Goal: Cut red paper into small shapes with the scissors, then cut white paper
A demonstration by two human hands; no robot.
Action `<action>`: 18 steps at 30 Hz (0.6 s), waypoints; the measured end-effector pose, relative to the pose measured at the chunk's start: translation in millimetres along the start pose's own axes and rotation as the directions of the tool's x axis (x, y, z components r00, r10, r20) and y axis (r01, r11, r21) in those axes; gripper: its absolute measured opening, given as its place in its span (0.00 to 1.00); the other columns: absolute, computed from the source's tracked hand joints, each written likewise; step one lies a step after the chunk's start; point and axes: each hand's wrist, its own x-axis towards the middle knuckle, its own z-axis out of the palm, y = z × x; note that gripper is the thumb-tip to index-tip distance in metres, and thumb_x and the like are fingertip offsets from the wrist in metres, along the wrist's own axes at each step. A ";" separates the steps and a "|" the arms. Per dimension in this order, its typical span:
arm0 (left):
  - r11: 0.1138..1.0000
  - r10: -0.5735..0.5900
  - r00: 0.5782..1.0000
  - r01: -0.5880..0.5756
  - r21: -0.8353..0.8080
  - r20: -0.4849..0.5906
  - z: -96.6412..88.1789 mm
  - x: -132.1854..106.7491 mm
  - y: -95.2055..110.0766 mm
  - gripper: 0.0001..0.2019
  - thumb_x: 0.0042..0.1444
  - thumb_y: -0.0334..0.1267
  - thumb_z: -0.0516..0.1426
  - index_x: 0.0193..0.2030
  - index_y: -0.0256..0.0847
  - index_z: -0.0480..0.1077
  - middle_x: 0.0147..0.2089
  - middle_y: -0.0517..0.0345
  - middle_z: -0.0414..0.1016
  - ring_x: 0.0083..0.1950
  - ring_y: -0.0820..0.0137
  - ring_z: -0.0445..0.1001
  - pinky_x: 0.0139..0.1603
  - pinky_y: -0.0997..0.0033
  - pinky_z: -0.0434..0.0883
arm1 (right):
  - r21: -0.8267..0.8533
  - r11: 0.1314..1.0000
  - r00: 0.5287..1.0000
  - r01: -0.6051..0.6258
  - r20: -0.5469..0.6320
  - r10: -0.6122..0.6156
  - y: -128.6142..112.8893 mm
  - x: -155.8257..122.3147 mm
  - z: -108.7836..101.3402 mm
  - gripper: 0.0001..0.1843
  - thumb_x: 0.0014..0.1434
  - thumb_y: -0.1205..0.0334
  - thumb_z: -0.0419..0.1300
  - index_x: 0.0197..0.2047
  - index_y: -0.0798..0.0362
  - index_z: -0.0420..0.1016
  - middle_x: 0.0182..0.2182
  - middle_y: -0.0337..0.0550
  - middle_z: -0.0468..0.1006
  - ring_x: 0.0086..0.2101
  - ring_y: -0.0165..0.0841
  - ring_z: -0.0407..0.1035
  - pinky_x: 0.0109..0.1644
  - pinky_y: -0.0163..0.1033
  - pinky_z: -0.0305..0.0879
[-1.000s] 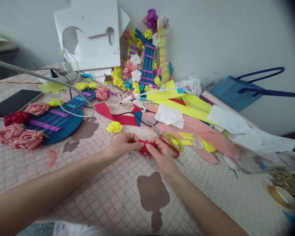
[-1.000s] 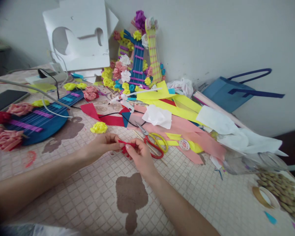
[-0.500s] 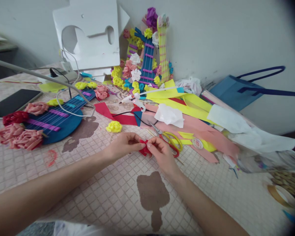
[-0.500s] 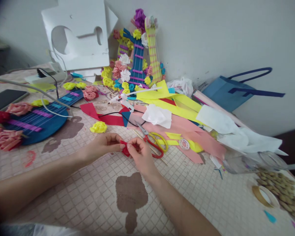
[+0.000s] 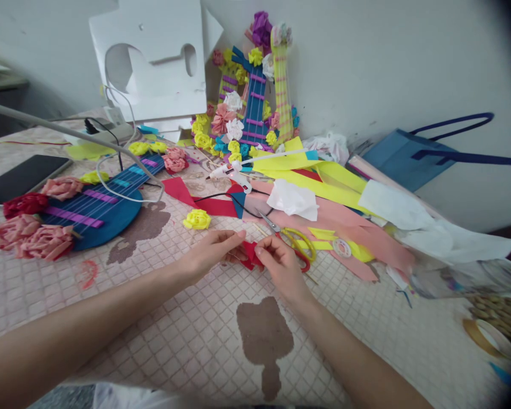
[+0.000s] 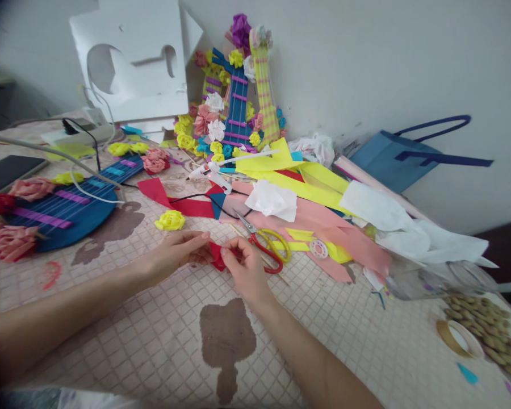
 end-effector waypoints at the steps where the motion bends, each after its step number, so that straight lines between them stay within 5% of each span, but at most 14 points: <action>1: 1.000 0.000 1.000 0.000 0.026 0.017 -0.1 -0.4 0.3 0.15 0.53 0.48 0.60 0.29 0.36 0.73 0.29 0.56 0.76 0.32 0.71 0.74 0.36 0.72 0.69 | 0.003 1.000 1.000 0.001 0.000 -0.001 -0.2 -0.2 -0.1 0.08 0.58 0.59 0.59 0.28 0.51 0.67 0.23 0.34 0.64 0.24 0.28 0.56 0.27 0.34 0.53; 5: 0.993 0.028 0.999 -0.031 0.117 0.028 0.0 -2.2 2.0 0.10 0.51 0.41 0.63 0.28 0.36 0.72 0.27 0.59 0.76 0.30 0.74 0.72 0.32 0.75 0.66 | -0.007 1.000 1.000 -0.009 0.000 0.009 -1.3 0.1 0.1 0.08 0.58 0.59 0.59 0.28 0.51 0.67 0.23 0.34 0.64 0.24 0.28 0.56 0.27 0.34 0.53; 18: 0.973 0.028 0.995 -0.050 0.225 0.097 -0.4 -0.9 -4.0 0.10 0.50 0.41 0.62 0.25 0.37 0.70 0.26 0.60 0.74 0.28 0.74 0.70 0.29 0.76 0.63 | -0.027 1.000 1.000 -0.011 0.001 0.011 -1.9 -0.3 0.9 0.09 0.58 0.58 0.59 0.28 0.51 0.68 0.24 0.35 0.66 0.25 0.28 0.58 0.28 0.34 0.54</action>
